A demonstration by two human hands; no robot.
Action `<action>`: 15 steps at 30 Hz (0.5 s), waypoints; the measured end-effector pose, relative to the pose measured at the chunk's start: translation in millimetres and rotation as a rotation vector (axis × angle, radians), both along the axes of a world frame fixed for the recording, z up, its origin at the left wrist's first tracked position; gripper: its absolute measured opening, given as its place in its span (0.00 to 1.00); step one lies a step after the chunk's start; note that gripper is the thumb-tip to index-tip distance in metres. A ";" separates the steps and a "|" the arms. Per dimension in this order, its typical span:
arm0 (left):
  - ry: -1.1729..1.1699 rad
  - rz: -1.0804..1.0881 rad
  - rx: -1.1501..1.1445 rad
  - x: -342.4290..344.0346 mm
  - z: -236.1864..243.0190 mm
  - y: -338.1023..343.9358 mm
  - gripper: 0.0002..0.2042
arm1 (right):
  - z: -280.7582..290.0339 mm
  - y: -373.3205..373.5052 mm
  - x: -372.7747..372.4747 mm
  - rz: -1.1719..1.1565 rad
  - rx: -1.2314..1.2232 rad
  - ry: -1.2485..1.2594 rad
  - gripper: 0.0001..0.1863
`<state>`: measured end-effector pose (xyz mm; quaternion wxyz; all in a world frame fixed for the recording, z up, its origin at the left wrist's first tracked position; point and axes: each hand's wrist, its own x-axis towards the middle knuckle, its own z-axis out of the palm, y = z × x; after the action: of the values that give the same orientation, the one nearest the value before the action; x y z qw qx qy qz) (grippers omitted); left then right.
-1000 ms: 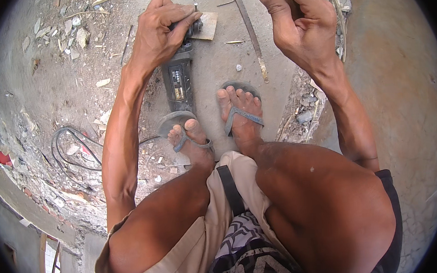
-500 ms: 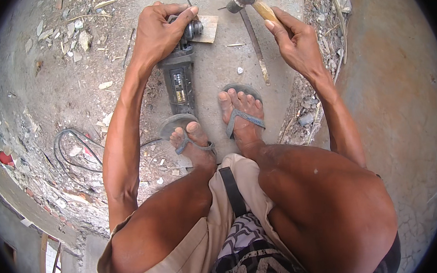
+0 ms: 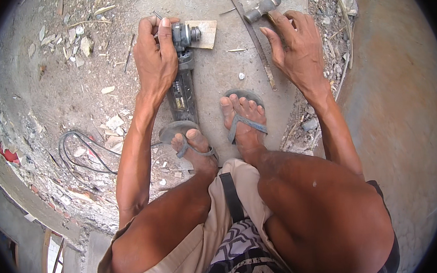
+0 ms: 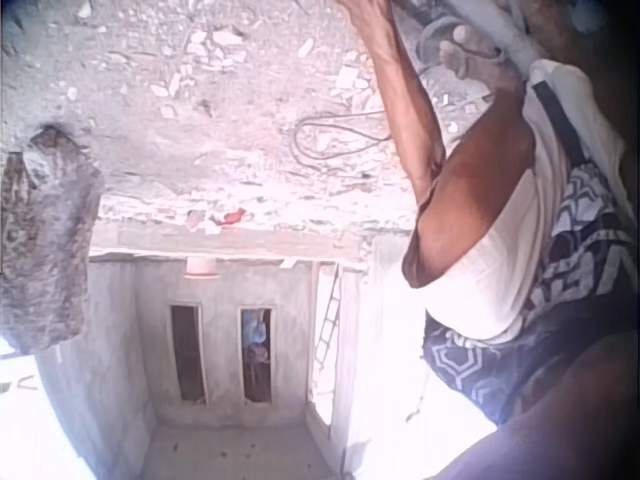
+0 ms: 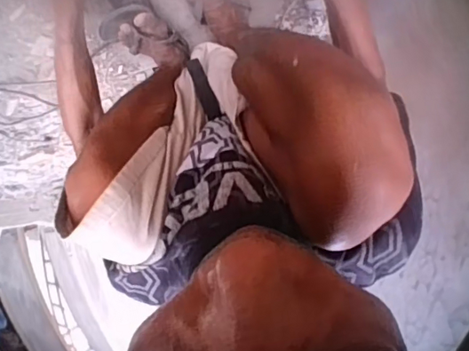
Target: The person uses a hammer to tap a small metal piece into the chuck of a handheld power tool. They repeatedly insert and remove the piece, adjust the chuck, and attempt to secure the component. The person then picks up a white cylindrical object and positions it near the tool.
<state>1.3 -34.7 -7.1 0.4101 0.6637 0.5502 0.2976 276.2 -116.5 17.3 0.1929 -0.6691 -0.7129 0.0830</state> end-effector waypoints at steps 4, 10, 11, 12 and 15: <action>0.004 -0.042 0.029 1.9 5.3 5.5 0.12 | -9.2 20.3 -40.4 0.170 -0.048 0.376 0.22; -0.155 0.001 -0.005 -2.7 -7.1 5.8 0.12 | -24.6 42.0 -67.1 0.290 -0.113 0.411 0.23; -0.161 -0.004 -0.007 -3.5 -7.6 6.5 0.12 | -27.7 43.2 -67.6 0.289 -0.116 0.409 0.23; -0.165 -0.008 -0.010 -4.9 -8.0 7.0 0.12 | -31.2 44.2 -68.8 0.289 -0.120 0.410 0.22; -0.161 -0.006 -0.011 -6.4 -8.3 7.7 0.12 | -35.3 45.0 -69.5 0.283 -0.129 0.438 0.22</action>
<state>-5.1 -27.0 -15.4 0.4576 0.6370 0.5152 0.3455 206.7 -71.5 -18.0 0.2859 -0.5397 -0.7338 0.2974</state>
